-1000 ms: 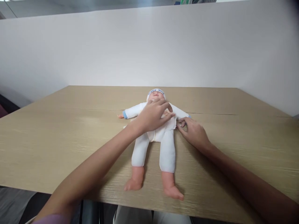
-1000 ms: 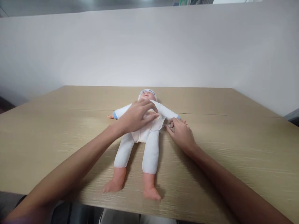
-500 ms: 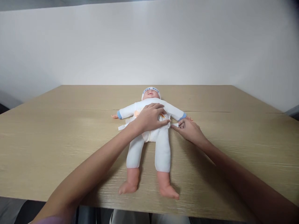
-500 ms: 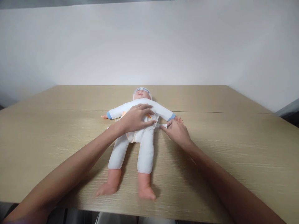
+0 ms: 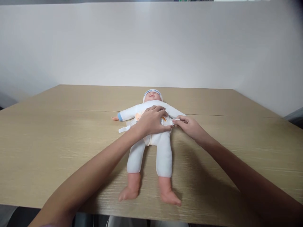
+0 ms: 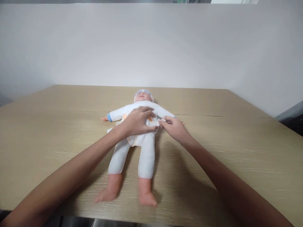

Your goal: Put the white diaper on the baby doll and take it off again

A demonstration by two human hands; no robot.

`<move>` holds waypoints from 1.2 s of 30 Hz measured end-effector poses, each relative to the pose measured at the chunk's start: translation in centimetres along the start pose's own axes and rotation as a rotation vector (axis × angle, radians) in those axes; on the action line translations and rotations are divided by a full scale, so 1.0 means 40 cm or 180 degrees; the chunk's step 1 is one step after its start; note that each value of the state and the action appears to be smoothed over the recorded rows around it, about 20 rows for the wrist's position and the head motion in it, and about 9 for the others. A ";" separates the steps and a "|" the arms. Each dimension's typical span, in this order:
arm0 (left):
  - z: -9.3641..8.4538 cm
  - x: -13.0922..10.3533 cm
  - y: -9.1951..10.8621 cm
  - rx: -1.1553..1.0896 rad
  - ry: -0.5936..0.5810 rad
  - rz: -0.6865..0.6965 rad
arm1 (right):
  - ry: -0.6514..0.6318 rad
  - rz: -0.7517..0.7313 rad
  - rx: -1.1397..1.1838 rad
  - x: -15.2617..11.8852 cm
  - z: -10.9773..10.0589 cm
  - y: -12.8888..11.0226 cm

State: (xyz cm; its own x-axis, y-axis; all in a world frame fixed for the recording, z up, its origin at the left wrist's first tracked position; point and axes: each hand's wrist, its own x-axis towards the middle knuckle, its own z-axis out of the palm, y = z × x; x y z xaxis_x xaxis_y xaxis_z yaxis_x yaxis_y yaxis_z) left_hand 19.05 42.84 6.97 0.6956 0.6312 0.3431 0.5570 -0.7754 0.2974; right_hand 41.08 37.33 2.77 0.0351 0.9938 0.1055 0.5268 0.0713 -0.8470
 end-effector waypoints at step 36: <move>-0.059 -0.048 -0.024 -0.1659 0.0359 0.0071 | 0.0246 -0.1887 0.0086 -0.065 0.110 0.034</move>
State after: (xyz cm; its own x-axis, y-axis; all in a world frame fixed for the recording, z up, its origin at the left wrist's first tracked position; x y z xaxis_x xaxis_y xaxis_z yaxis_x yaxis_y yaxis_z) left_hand 16.12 42.42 8.14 0.6356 0.6347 0.4395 0.2233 -0.6961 0.6823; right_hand 37.96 35.22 -0.94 -0.1959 0.7749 0.6009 0.4537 0.6149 -0.6450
